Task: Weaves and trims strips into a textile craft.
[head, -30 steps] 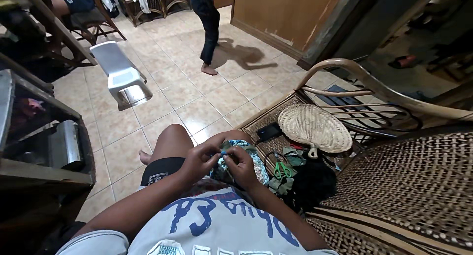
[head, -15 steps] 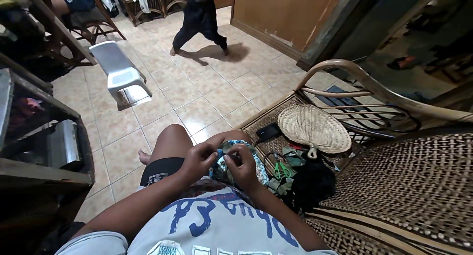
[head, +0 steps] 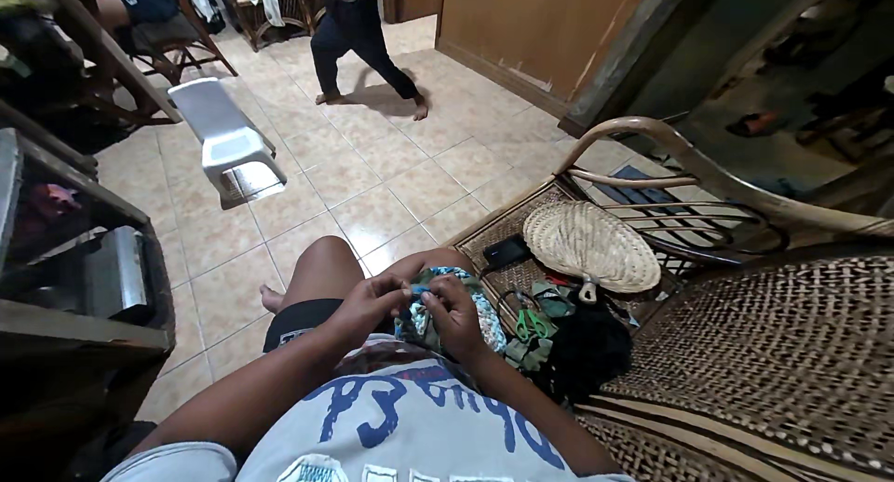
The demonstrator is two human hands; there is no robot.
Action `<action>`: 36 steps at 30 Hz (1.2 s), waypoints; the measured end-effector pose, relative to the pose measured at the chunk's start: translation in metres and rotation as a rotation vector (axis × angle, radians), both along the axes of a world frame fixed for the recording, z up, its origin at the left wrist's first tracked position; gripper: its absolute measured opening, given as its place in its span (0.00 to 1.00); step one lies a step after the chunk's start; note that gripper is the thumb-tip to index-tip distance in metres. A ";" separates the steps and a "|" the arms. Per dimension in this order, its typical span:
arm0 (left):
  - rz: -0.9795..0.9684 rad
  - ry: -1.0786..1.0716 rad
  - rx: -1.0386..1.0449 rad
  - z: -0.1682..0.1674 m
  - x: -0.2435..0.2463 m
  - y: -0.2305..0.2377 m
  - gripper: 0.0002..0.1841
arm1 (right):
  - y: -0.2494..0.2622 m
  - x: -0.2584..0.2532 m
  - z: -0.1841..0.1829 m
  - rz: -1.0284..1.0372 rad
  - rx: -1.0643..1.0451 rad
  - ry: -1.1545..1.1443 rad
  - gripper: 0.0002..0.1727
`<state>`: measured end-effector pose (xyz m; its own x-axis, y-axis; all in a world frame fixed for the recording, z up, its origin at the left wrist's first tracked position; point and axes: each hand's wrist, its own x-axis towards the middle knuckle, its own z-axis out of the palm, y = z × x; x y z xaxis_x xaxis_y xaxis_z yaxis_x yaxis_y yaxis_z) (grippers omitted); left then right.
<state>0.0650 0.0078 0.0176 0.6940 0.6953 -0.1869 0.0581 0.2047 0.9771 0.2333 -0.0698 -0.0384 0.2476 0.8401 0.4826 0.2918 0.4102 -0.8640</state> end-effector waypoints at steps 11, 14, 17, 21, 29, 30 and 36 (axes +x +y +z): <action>0.098 -0.167 -0.175 0.014 -0.006 0.008 0.10 | -0.001 0.002 0.006 0.033 -0.076 0.064 0.13; 0.060 -0.189 -0.135 0.008 -0.004 0.007 0.08 | -0.003 0.003 0.009 0.021 -0.162 0.063 0.16; 0.052 -0.147 0.016 0.006 -0.001 0.003 0.06 | -0.001 0.004 0.009 0.002 -0.100 0.018 0.21; 0.059 -0.099 0.291 0.004 0.005 -0.001 0.06 | 0.005 0.002 0.008 -0.033 0.108 -0.127 0.12; 0.052 -0.010 0.316 0.000 0.005 -0.005 0.20 | 0.001 0.000 0.012 0.029 0.044 0.006 0.10; 0.044 0.012 0.312 -0.001 0.004 -0.005 0.19 | 0.000 0.000 0.010 0.040 0.038 0.003 0.10; 0.081 0.018 0.332 0.000 0.000 -0.004 0.07 | 0.002 -0.002 0.008 0.067 0.074 -0.019 0.08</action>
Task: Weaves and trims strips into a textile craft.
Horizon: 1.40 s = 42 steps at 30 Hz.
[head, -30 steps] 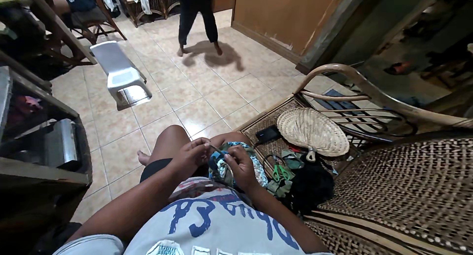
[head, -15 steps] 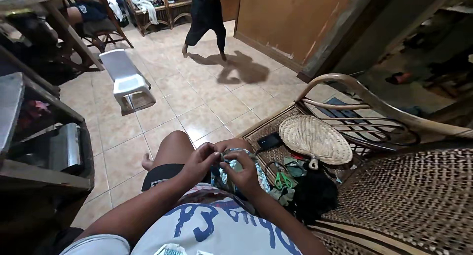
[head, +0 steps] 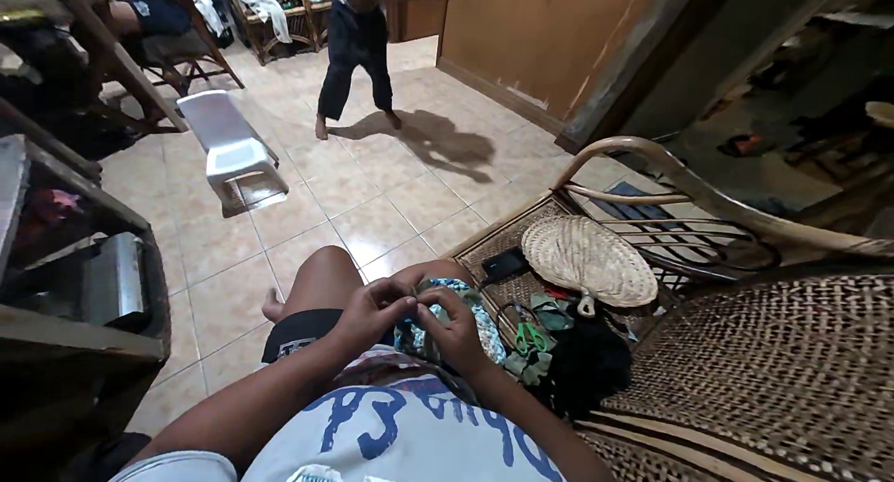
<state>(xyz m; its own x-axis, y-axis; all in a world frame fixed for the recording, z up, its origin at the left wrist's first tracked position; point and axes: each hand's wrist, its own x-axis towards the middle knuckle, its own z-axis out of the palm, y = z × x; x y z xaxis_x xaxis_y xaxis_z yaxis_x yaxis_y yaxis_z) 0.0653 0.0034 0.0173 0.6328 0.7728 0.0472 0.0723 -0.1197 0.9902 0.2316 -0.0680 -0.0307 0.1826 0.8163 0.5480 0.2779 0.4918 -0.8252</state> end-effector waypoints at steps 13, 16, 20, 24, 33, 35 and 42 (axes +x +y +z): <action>0.037 0.113 0.360 -0.006 -0.002 0.001 0.12 | 0.001 -0.005 0.004 -0.012 -0.065 0.130 0.17; 0.053 0.060 0.295 -0.004 -0.001 0.000 0.12 | -0.002 -0.005 0.010 0.052 -0.147 0.320 0.15; 0.016 -0.093 -0.080 0.003 0.002 -0.002 0.13 | -0.005 -0.002 0.017 0.114 -0.231 0.496 0.09; -0.038 -0.062 -0.213 0.002 0.001 0.001 0.15 | -0.002 -0.001 0.011 0.229 -0.265 0.577 0.08; -0.016 -0.095 -0.152 0.001 0.003 0.002 0.04 | -0.005 0.000 0.017 0.147 -0.272 0.462 0.07; 0.012 -0.092 -0.104 -0.001 0.003 0.001 0.04 | -0.005 -0.001 0.013 0.076 -0.190 0.349 0.07; 0.053 0.023 0.200 -0.006 0.004 0.000 0.07 | 0.000 -0.004 -0.001 -0.144 0.090 -0.119 0.13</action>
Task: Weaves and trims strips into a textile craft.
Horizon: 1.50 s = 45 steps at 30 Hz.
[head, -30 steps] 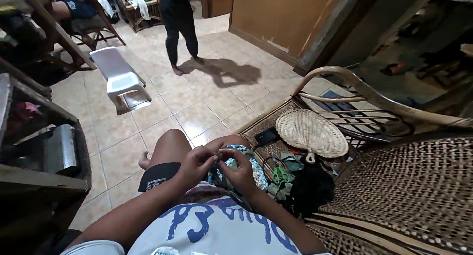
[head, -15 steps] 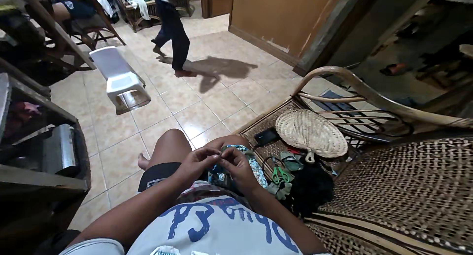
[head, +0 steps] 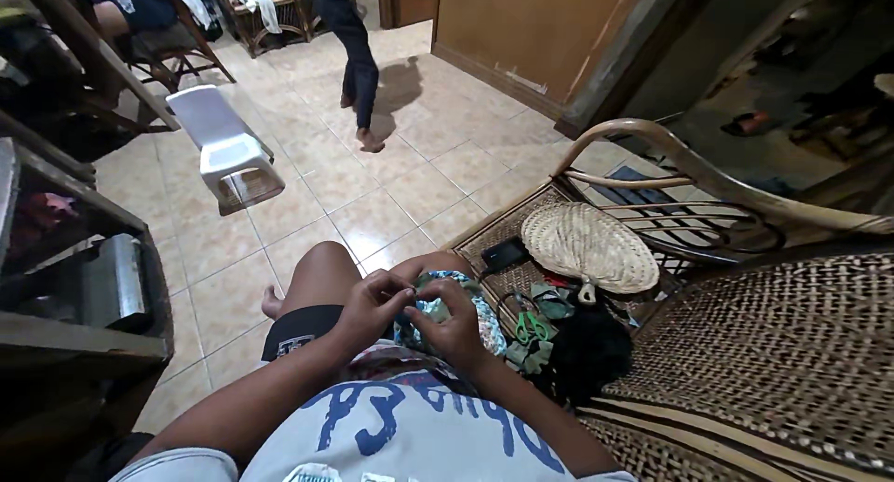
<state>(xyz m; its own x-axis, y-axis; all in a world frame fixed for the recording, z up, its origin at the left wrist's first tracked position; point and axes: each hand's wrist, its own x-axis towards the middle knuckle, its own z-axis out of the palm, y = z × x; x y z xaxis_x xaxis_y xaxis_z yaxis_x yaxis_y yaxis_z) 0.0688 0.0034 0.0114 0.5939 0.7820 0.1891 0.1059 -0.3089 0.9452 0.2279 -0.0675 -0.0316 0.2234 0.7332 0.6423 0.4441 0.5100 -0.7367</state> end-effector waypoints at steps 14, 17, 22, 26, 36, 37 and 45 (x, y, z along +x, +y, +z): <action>-0.099 -0.093 0.247 -0.006 -0.001 -0.002 0.15 | -0.002 0.005 0.013 0.237 -0.298 0.433 0.08; -0.104 -0.092 0.099 -0.002 -0.002 0.000 0.14 | -0.004 0.009 0.017 0.300 -0.332 0.475 0.07; -0.153 -0.047 -0.137 0.005 -0.005 0.002 0.17 | -0.006 0.022 0.027 0.412 -0.389 0.462 0.07; -0.136 -0.058 -0.185 0.006 -0.005 0.000 0.09 | -0.004 0.027 0.023 0.437 -0.373 0.299 0.08; -0.178 0.004 -0.082 0.004 -0.001 0.001 0.09 | -0.005 0.026 0.025 0.337 -0.351 0.234 0.08; -0.178 -0.010 -0.068 0.002 0.000 0.002 0.09 | -0.005 0.025 0.026 0.323 -0.349 0.253 0.08; -0.133 -0.082 0.183 -0.015 0.004 0.000 0.17 | -0.008 0.018 0.033 0.238 -0.356 0.518 0.03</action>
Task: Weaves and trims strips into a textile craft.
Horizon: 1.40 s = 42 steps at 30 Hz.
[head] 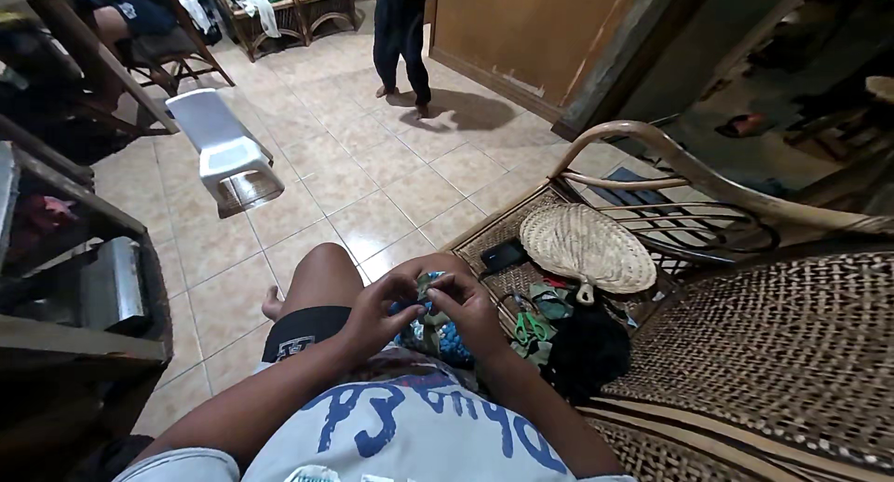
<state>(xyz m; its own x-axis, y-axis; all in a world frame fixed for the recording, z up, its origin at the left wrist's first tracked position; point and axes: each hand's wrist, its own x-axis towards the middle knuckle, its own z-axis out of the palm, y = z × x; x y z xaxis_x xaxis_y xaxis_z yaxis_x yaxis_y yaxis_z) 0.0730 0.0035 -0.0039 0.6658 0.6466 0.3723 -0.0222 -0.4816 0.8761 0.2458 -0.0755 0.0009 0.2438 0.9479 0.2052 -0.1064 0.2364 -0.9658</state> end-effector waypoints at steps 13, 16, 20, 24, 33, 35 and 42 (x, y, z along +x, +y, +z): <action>0.048 0.007 -0.521 0.014 -0.003 0.002 0.09 | 0.003 -0.001 -0.008 0.041 0.020 -0.123 0.15; 0.053 -0.010 -0.506 0.016 -0.002 -0.001 0.07 | 0.005 -0.007 -0.014 -0.041 0.101 -0.138 0.14; 0.075 -0.071 -0.507 0.014 0.000 -0.002 0.06 | 0.006 -0.012 -0.022 -0.117 0.222 -0.220 0.08; 0.101 -0.080 -0.537 0.013 -0.001 -0.003 0.05 | 0.008 -0.013 -0.028 -0.175 0.335 -0.298 0.06; 0.106 -0.064 -0.247 0.011 -0.003 -0.006 0.20 | 0.008 -0.011 -0.030 -0.217 0.354 -0.352 0.05; 0.104 -0.067 -0.319 0.015 -0.002 -0.007 0.21 | 0.009 -0.011 -0.031 -0.242 0.399 -0.414 0.04; 0.109 -0.087 -0.441 0.017 -0.003 -0.006 0.23 | 0.008 -0.012 -0.031 -0.266 0.412 -0.512 0.07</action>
<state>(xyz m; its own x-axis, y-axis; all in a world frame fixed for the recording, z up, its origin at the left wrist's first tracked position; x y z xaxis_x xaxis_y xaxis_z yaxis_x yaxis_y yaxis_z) 0.0701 -0.0021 0.0128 0.5635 0.8204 0.0973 -0.0745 -0.0669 0.9950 0.2343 -0.0676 -0.0296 0.2336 0.6903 0.6848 0.4490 0.5481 -0.7057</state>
